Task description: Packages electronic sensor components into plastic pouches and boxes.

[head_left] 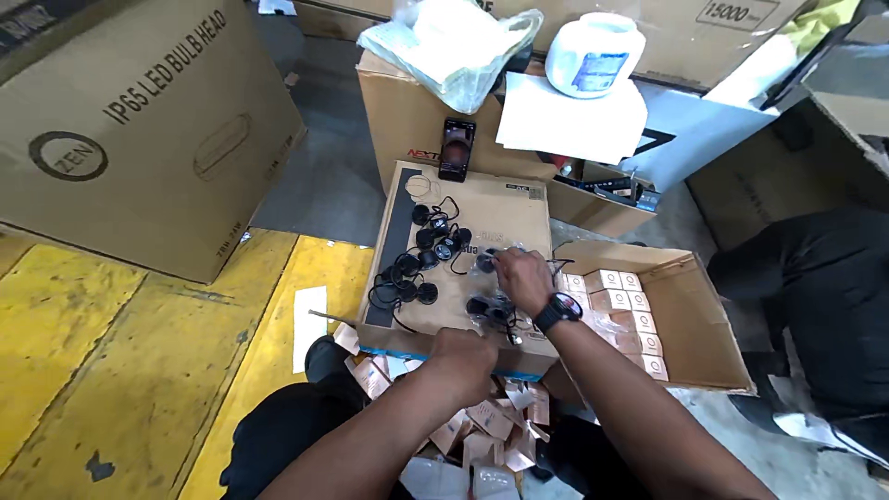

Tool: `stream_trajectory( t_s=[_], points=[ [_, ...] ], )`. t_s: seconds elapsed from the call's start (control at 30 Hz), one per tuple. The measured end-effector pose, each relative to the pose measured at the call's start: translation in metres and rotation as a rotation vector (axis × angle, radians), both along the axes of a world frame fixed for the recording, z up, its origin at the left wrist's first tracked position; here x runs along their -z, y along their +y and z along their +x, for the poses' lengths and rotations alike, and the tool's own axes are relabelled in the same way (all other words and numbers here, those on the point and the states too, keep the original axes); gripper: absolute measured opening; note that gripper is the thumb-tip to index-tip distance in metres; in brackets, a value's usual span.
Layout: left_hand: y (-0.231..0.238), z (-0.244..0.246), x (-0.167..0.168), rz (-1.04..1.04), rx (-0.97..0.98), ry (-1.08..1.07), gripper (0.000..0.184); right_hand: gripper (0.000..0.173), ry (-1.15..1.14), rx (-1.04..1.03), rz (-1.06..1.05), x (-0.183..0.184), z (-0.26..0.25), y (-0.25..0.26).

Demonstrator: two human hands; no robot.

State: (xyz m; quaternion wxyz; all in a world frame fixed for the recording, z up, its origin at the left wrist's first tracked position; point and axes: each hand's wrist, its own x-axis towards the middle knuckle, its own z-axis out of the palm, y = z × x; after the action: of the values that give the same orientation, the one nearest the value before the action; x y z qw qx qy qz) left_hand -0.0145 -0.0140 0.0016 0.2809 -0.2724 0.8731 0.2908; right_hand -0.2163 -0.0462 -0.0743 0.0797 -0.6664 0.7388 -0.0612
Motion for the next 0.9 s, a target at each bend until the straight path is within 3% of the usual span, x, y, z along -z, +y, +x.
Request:
stream_trajectory(
  t_s=[0.17, 0.33, 0.57, 0.73, 0.9],
  points=[
    [0.000, 0.006, -0.005, 0.024, 0.024, 0.044, 0.038, 0.021, 0.190, -0.028, 0.135, 0.020, -0.001, -0.035],
    [0.002, 0.006, -0.011, 0.033, 0.034, 0.057, 0.047, 0.031, -0.059, 0.013, -0.121, 0.027, 0.020, -0.043],
    [-0.001, 0.009, -0.011, 0.018, 0.027, 0.068, 0.045, 0.040, -0.384, 0.240, 0.358, 0.029, 0.036, -0.086],
    [-0.003, 0.011, -0.013, 0.026, 0.012, 0.071, 0.051, 0.045, -0.666, 0.389, 0.056, 0.018, 0.022, -0.083],
    [-0.001, 0.012, -0.016, 0.033, 0.006, 0.094, 0.045, 0.040, -0.779, 0.233, -0.320, -0.041, -0.019, -0.031]
  ],
)
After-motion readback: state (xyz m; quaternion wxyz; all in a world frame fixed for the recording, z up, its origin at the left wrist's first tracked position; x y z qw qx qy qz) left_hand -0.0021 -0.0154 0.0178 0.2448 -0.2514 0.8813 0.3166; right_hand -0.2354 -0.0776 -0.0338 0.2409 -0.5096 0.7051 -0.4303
